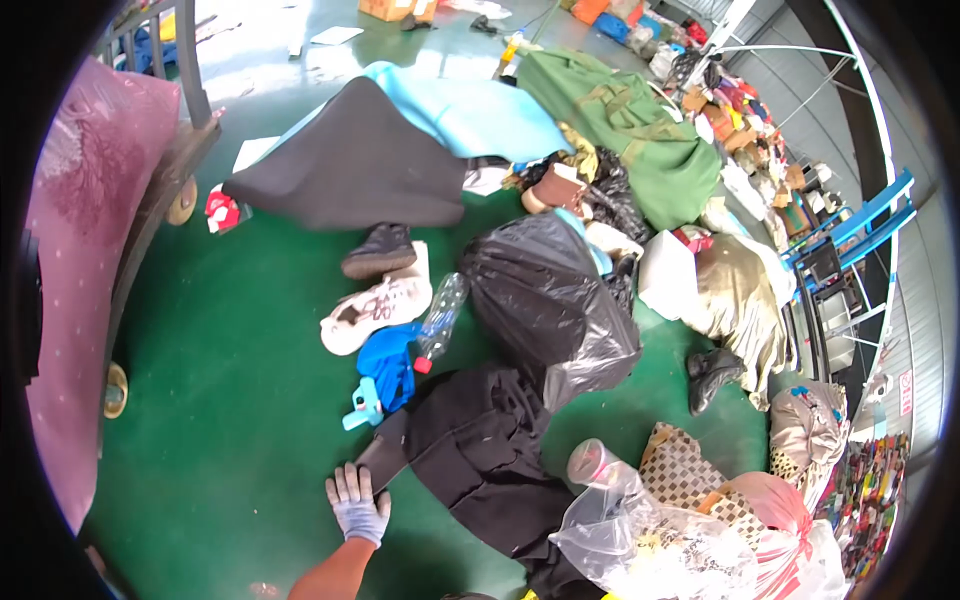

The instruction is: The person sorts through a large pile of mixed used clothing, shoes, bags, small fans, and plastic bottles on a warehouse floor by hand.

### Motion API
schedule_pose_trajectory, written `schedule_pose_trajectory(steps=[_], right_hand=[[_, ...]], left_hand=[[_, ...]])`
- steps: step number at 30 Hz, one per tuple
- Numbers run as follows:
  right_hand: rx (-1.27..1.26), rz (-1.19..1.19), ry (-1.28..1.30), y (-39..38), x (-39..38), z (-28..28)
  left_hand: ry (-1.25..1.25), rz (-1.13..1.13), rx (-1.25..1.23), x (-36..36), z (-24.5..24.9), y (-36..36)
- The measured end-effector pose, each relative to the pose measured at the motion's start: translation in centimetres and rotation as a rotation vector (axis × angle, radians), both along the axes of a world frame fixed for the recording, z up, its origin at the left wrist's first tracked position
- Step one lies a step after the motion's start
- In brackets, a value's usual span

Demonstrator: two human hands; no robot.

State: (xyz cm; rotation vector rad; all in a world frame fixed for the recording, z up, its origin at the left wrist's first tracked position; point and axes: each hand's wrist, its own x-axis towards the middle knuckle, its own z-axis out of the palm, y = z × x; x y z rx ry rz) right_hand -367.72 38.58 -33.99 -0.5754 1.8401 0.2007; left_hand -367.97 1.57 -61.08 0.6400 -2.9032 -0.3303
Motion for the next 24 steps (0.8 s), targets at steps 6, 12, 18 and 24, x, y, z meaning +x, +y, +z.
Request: schedule_pose_trajectory(steps=[6, 12, 18, 24], right_hand=[[-1.177, 0.231, 0.705, -27.2, -30.9, -5.8], [-0.608, 0.700, 0.819, -48.4, -39.6, -14.5], [-0.394, 0.469, 0.553, -53.5, -45.8, -14.0], [-0.376, 0.655, 0.740, -53.5, -42.7, -17.0]], left_hand=[[0.021, -0.026, 0.057, 0.0, 0.0, -0.4], [0.016, -0.053, 0.085, 0.0, -0.2, -0.5], [0.051, -0.019, 0.005, -0.4, 1.0, -0.4], [0.089, -0.026, 0.015, -0.3, 0.6, -0.3]])
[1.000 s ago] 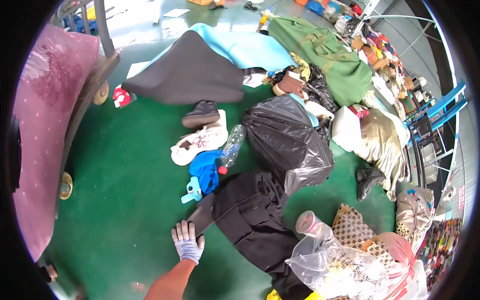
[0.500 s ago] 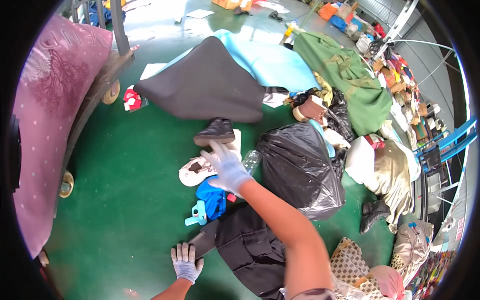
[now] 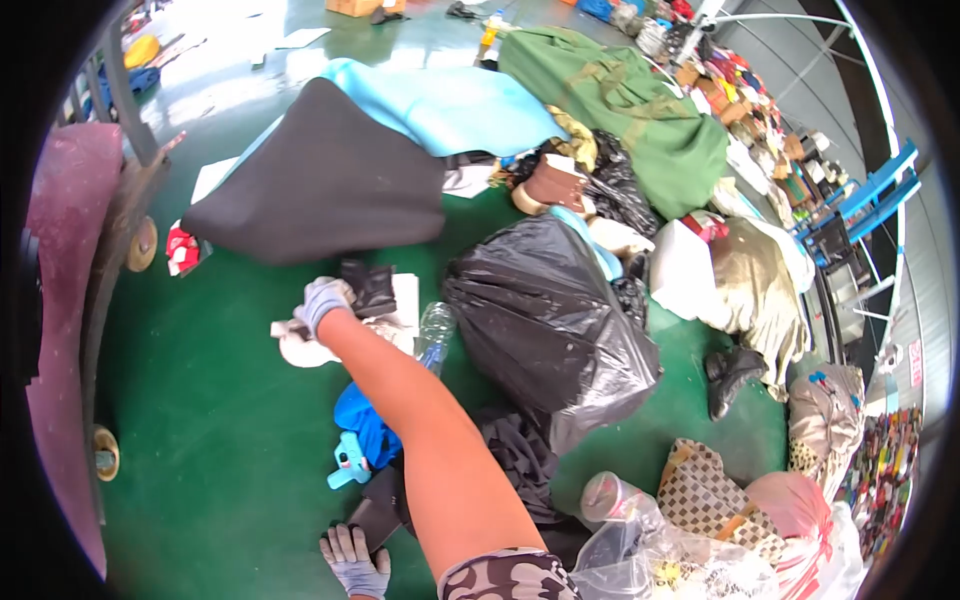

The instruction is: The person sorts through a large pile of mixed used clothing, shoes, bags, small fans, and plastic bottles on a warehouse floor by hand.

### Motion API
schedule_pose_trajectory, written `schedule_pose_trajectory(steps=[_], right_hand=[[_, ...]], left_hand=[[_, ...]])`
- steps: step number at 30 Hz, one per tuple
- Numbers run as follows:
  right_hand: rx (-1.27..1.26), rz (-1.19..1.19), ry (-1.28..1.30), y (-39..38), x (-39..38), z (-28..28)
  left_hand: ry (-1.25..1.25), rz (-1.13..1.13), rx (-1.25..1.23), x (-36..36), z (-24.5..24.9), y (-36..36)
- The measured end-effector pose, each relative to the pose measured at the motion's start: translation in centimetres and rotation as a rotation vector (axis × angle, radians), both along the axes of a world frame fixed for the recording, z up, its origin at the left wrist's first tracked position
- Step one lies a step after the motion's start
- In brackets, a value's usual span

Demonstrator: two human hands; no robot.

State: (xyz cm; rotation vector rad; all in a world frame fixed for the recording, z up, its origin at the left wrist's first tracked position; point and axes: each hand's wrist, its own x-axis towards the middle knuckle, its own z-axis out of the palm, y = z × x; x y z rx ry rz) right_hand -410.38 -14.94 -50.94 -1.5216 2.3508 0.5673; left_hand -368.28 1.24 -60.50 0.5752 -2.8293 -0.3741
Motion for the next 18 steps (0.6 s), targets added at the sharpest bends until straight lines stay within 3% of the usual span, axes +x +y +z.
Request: schedule_pose_trajectory(steps=[7, 8, 9, 12, 13, 14, 16, 18], right_hand=[[-0.292, 0.326, 0.136, 8.3, 7.7, 0.4], [-0.433, 0.306, 0.031, 10.6, 8.7, 2.4], [-0.643, 0.225, -0.155, 12.7, 9.8, 3.0], [-1.158, -0.245, -0.269, 20.7, 16.4, 10.0], [-1.200, -0.391, -0.221, 23.7, 18.8, 10.9], [-1.200, -0.351, -0.156, 27.3, 20.8, 12.9], [-1.232, -0.527, -0.217, 35.9, 26.3, 16.0], [-1.044, -0.669, -0.120, 44.3, 33.7, 19.4]], left_hand=[[-0.020, -0.011, -0.084, 0.3, -0.7, 0.2], [-0.028, -0.012, -0.086, 0.4, -0.6, 0.3], [-0.028, -0.011, -0.077, 0.3, -0.7, 0.3], [-0.040, -0.020, -0.060, 0.0, 0.6, 0.5], [0.090, -0.056, -0.130, 0.6, -1.3, 0.3], [0.022, -0.052, -0.129, 0.0, 0.5, 0.6], [0.009, -0.009, 0.021, -0.5, 1.6, 1.1], [-0.013, 0.043, 0.161, -0.5, 2.7, 1.6]])
